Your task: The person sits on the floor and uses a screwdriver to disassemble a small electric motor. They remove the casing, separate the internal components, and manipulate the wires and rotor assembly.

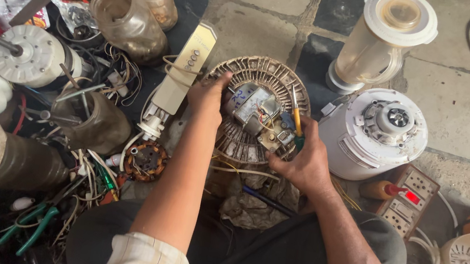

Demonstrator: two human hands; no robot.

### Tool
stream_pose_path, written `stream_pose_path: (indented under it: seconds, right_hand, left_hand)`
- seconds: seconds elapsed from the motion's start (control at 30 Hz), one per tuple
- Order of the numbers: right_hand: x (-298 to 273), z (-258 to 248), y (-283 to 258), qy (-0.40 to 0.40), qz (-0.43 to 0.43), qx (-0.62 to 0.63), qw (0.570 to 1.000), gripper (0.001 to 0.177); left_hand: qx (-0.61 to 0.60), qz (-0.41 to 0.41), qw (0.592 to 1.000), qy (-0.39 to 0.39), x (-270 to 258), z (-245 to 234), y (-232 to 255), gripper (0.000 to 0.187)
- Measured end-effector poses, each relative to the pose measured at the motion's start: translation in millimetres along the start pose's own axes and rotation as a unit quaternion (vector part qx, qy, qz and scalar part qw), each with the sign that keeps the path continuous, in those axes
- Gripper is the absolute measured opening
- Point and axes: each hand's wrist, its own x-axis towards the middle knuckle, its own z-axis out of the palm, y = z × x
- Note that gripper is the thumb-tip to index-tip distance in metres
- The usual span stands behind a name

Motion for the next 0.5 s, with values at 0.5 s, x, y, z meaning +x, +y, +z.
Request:
stream_pose_path:
  seconds: [0.5]
  right_hand:
    - [0.8, 0.2, -0.4, -0.003, 0.021, 0.005, 1.0, 0.093]
  left_hand:
    - [0.006, 0.031, 0.999, -0.028, 9.7, -2.6, -2.4, 0.027]
